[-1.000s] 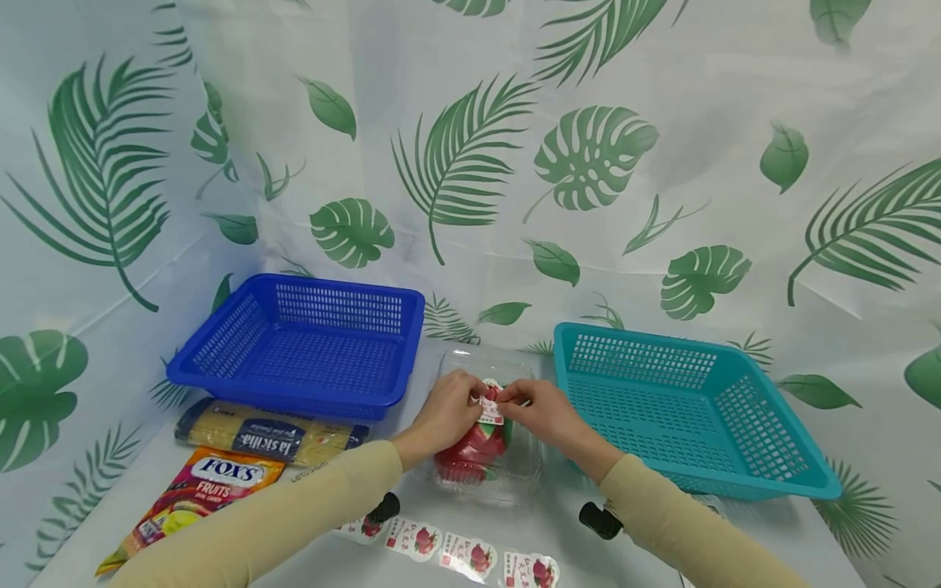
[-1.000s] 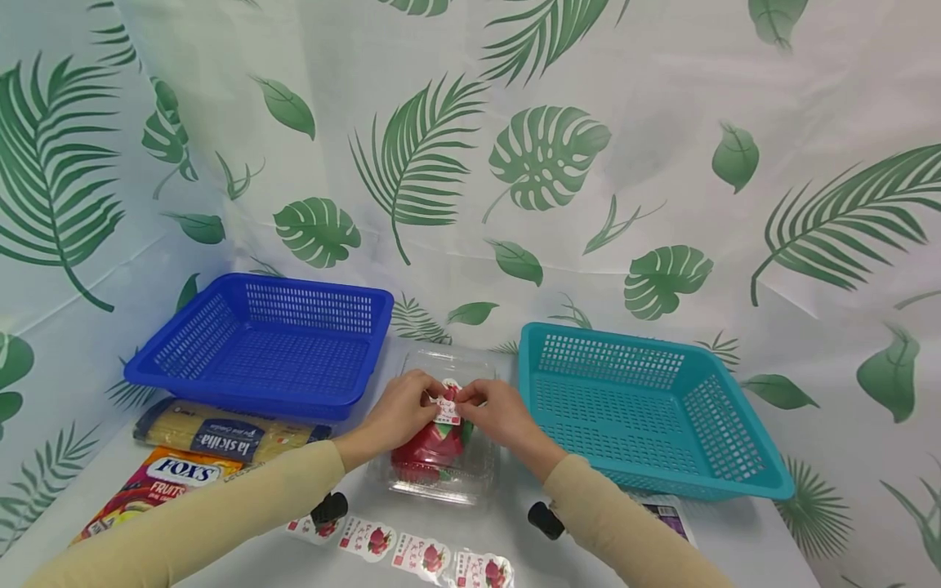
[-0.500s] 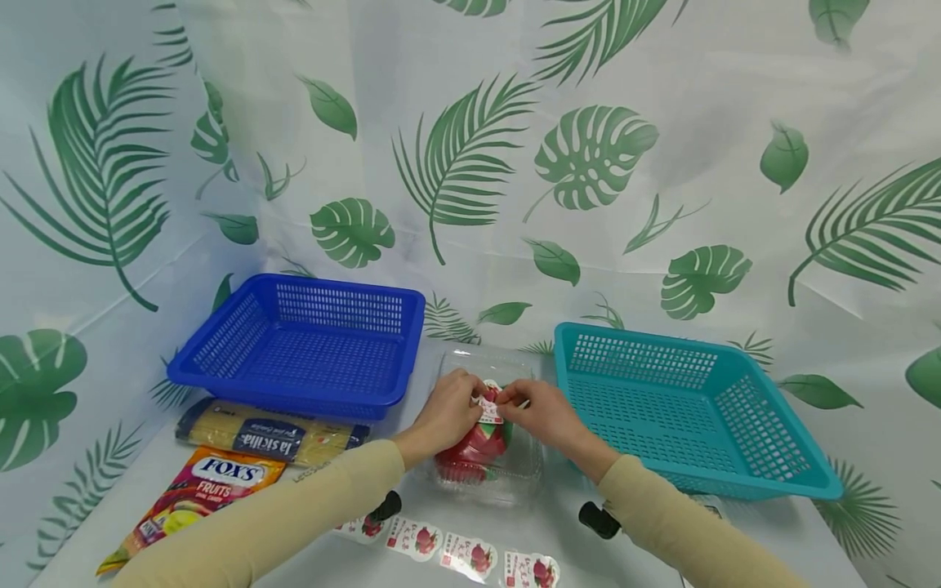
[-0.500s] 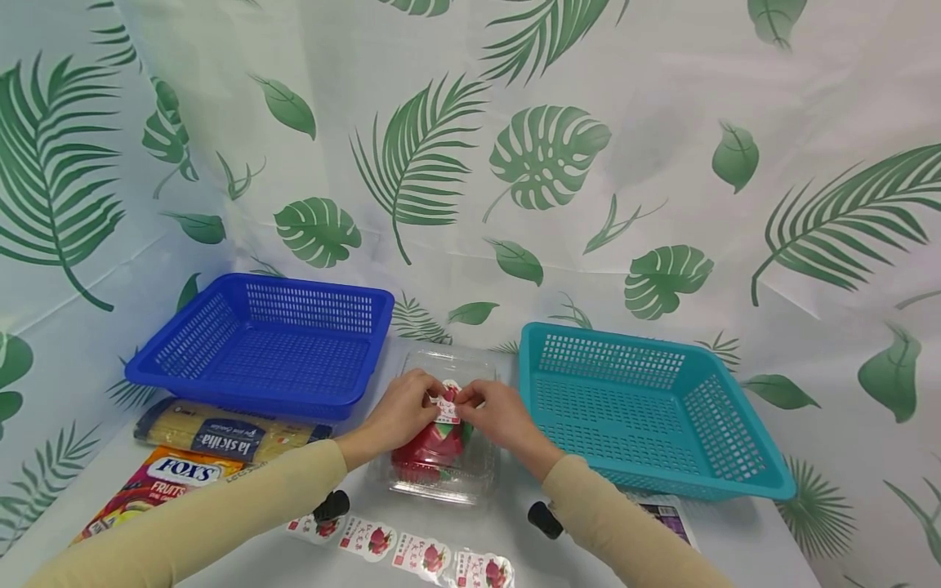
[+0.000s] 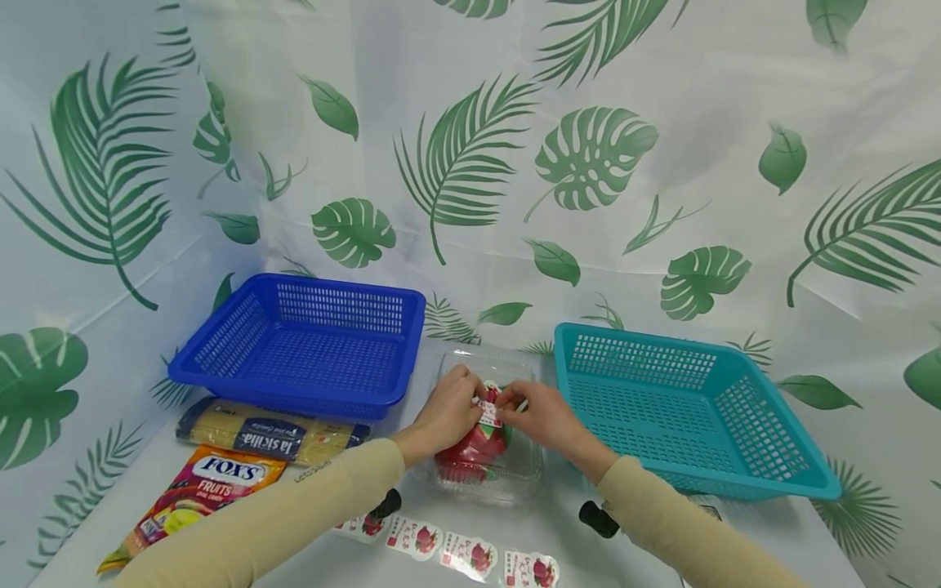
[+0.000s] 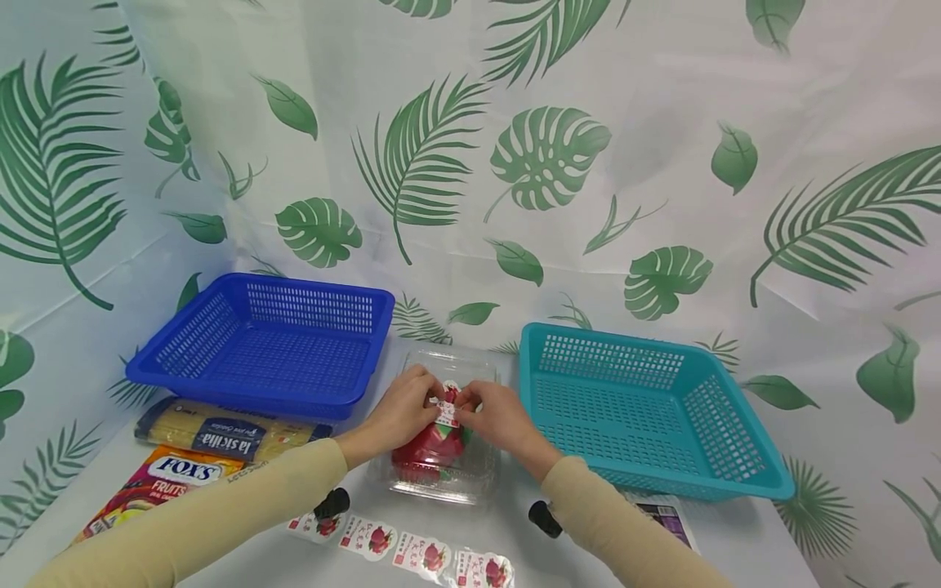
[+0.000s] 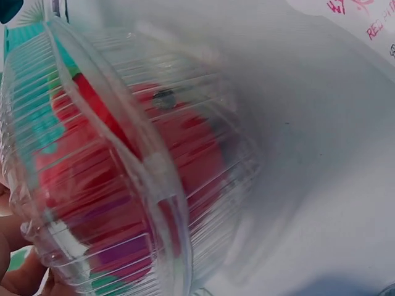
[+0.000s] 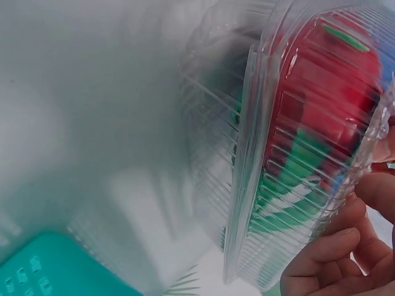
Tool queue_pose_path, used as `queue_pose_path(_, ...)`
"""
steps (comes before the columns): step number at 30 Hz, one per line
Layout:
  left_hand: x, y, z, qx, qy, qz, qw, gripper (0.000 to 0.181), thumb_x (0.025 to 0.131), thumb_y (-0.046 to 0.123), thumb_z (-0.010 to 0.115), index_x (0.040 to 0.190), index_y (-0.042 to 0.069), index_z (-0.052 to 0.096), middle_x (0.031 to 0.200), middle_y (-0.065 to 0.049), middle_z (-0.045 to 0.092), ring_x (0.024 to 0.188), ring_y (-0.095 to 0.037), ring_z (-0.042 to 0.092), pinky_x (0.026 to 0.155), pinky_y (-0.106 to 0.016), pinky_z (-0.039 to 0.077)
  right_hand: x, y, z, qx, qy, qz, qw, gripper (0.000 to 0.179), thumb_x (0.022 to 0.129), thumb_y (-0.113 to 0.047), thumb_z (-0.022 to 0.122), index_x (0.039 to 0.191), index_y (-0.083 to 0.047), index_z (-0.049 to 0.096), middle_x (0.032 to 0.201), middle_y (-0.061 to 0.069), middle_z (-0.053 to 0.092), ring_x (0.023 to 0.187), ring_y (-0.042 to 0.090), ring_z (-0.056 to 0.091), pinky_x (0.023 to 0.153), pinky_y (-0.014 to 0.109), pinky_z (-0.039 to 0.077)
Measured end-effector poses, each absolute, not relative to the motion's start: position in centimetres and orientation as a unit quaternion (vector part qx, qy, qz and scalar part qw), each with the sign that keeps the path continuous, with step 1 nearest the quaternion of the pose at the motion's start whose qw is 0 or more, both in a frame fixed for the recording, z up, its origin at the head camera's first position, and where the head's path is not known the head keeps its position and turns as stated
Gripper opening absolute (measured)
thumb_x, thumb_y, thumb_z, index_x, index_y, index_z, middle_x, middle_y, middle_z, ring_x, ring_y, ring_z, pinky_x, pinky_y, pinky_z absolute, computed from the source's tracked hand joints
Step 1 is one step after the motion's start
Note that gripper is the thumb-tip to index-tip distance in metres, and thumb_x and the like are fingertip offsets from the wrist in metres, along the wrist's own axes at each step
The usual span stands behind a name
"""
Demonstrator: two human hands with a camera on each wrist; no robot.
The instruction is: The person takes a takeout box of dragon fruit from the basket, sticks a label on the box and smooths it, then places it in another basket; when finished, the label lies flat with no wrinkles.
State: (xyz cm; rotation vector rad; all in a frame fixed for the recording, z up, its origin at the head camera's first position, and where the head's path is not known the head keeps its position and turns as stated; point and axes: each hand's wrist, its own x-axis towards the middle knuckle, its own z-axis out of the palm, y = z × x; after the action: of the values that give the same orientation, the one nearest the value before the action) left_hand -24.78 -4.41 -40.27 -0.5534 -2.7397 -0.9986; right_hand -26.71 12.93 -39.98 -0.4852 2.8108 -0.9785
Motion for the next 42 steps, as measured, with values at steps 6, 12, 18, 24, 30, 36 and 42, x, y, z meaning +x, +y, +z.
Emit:
queue_pose_path(6,-25.2,-4.5,-39.9,-0.203,-0.925,-0.314,0.071,0.006,0.081,-0.004,0.069,0.084,0.000,0.072,0.080,-0.004,0.052,0.078,-0.018,0.052,0.070,-0.028,0.048,-26.7,13.0,-40.2,-0.161,0.929,-0.327,0.064,0.006,0.090,-0.015,0.071,0.094,-0.012,0.068,0.084,-0.002,0.062,0.077,0.016,0.055,0.065,0.028,0.050)
queue_pose_path(12,-25.7,-4.7,-39.5,-0.207,-0.922,-0.324,0.038,0.008,0.082,-0.003,0.071,0.090,-0.003,0.073,0.085,-0.010,0.058,0.082,-0.021,0.054,0.074,-0.032,0.048,-26.7,13.1,-40.1,-0.168,0.926,-0.331,0.064,0.005,0.090,-0.013,0.070,0.095,-0.011,0.069,0.085,-0.002,0.062,0.076,0.015,0.056,0.065,0.028,0.050)
queue_pose_path(18,-26.2,-5.0,-39.0,-0.220,-0.922,-0.318,0.017,0.012,0.080,-0.001,0.073,0.091,-0.003,0.075,0.086,-0.012,0.064,0.085,-0.023,0.057,0.078,-0.033,0.049,-26.7,13.1,-39.9,-0.168,0.926,-0.334,0.062,0.012,0.090,-0.013,0.070,0.101,-0.009,0.070,0.090,0.000,0.064,0.076,0.015,0.057,0.065,0.028,0.051)
queue_pose_path(24,-26.7,-5.0,-39.1,-0.210,-0.919,-0.333,-0.011,0.015,0.080,0.000,0.073,0.095,-0.003,0.075,0.089,-0.010,0.070,0.083,-0.020,0.061,0.075,-0.029,0.051,-26.7,13.0,-39.8,-0.163,0.930,-0.323,0.063,0.021,0.090,-0.013,0.071,0.110,-0.006,0.070,0.096,0.003,0.064,0.078,0.016,0.057,0.064,0.029,0.052)
queue_pose_path(30,-26.9,-5.0,-39.4,-0.206,-0.920,-0.334,-0.011,0.019,0.081,0.001,0.071,0.099,-0.003,0.074,0.082,-0.005,0.064,0.075,-0.015,0.052,0.069,-0.026,0.046,-26.8,12.9,-39.8,-0.164,0.933,-0.314,0.066,0.029,0.090,-0.015,0.071,0.118,-0.005,0.068,0.102,0.005,0.064,0.081,0.016,0.057,0.067,0.029,0.052)
queue_pose_path(36,-26.9,-4.8,-39.5,-0.194,-0.919,-0.342,-0.016,0.016,0.083,0.002,0.070,0.098,-0.002,0.072,0.076,-0.002,0.056,0.072,-0.013,0.048,0.064,-0.024,0.042,-26.7,13.0,-39.9,-0.154,0.932,-0.323,0.063,0.028,0.089,-0.015,0.072,0.115,-0.006,0.067,0.102,0.004,0.062,0.082,0.017,0.056,0.067,0.030,0.052)
queue_pose_path(42,-26.9,-4.9,-39.8,-0.175,-0.914,-0.365,-0.014,0.006,0.083,0.000,0.068,0.089,-0.001,0.071,0.076,-0.003,0.062,0.071,-0.011,0.052,0.064,-0.023,0.046,-26.7,13.0,-40.1,-0.156,0.929,-0.328,0.065,0.019,0.089,-0.013,0.072,0.107,-0.007,0.068,0.097,0.003,0.064,0.079,0.016,0.057,0.066,0.030,0.052)
